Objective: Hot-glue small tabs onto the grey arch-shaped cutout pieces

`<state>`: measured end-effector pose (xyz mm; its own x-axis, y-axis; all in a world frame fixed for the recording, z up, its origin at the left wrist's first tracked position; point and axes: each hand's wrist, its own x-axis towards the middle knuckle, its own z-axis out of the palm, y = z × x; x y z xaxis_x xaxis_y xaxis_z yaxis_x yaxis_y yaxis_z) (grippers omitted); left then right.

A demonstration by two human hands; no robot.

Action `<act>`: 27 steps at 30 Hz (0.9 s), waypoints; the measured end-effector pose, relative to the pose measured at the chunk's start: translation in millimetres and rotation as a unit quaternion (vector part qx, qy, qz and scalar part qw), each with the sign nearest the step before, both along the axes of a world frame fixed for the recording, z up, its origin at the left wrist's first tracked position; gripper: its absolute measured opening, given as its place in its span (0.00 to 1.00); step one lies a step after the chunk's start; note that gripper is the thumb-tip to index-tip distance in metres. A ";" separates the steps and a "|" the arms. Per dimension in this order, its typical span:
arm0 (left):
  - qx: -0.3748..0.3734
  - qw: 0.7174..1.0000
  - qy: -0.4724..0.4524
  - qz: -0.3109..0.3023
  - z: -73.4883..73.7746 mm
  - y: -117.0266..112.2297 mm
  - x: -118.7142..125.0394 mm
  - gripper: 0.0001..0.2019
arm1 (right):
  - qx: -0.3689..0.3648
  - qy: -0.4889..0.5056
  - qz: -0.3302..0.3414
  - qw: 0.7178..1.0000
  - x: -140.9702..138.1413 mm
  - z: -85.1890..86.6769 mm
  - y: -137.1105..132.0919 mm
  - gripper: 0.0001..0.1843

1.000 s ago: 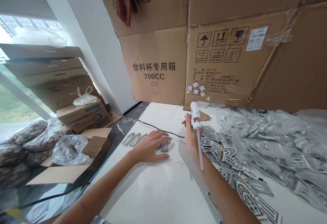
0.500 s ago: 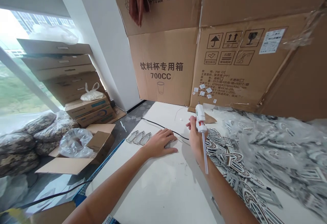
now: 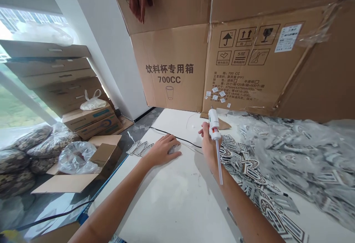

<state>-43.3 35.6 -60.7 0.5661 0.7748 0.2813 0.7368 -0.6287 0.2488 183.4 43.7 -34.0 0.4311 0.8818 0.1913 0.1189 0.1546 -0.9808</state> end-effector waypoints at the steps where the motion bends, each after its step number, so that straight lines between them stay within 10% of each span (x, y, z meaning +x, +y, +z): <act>1: -0.002 1.000 -0.001 -0.002 0.9 -0.1 -1.2 0.16 | 0.000 -0.002 -0.004 1.000 0.5 -2.0 1.6 0.39; 27: -0.153 0.983 -0.030 -0.096 22.1 -14.8 8.4 0.12 | 0.046 0.019 0.002 0.999 2.0 -7.6 8.2 0.31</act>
<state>-34.9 20.8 -38.6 0.6992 0.7093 0.0896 0.5905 -0.6436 0.4870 185.4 51.9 -41.7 0.4364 0.8629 0.2548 0.0803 0.2447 -0.9663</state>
